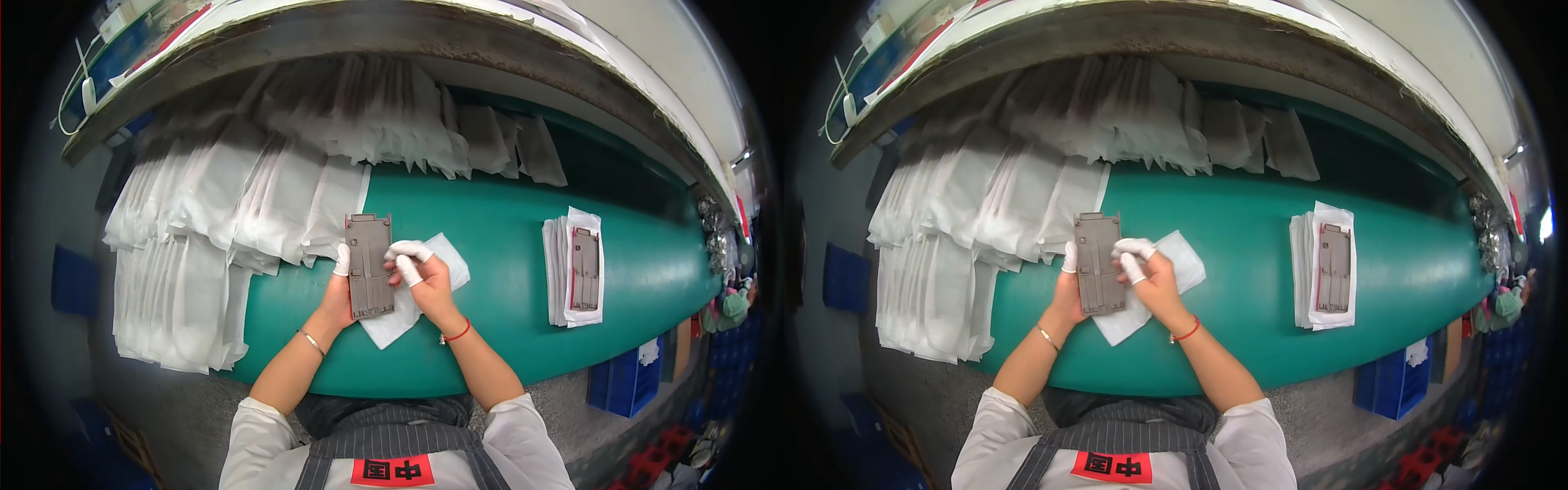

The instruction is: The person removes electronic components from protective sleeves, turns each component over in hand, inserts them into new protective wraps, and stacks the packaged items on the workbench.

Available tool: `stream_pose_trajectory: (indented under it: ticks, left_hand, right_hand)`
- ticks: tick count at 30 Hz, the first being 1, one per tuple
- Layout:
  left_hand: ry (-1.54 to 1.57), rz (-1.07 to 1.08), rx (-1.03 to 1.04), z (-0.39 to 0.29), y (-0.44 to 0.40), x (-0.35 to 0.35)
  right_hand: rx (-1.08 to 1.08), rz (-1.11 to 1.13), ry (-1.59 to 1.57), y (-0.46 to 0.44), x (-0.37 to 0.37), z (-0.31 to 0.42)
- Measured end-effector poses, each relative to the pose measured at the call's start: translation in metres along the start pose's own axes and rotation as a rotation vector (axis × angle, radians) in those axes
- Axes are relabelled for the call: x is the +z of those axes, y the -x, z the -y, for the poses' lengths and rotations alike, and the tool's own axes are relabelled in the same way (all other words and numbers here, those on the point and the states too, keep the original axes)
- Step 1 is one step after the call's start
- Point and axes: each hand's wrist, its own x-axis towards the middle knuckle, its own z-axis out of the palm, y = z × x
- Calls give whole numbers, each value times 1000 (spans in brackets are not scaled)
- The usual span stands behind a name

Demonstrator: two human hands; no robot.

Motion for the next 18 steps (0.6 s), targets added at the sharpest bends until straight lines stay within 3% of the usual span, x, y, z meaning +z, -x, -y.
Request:
stream_pose_trajectory:
  ticks: [1, 2, 4, 6, 10, 12, 14, 18]
  left_hand:
    - [-48, -141, 5, -3, 0, 9]
    - [-49, -144, 13, -4, 0, 7]
    - [39, 47, 47, -7, 1, -1]
    - [54, 35, 75, -6, 1, -1]
    - [28, 119, 65, -8, 3, 1]
    - [36, 187, 59, -6, 3, -2]
    - [21, 185, 66, -7, 3, 0]
    - [-10, 220, 50, -6, 7, -5]
  right_hand:
    - [-176, -51, 312, -4, -6, 3]
    - [-355, -102, 622, -9, -13, 7]
    - [-394, 7, 921, -15, -24, 11]
    - [-406, 184, 1260, -13, -24, 22]
    - [-363, 193, 1277, -10, -33, 16]
    - [-240, 129, 1428, -9, -36, 22]
    - [-324, 67, 1445, -9, -41, 25]
    - [-246, 57, 1408, -6, -49, 24]
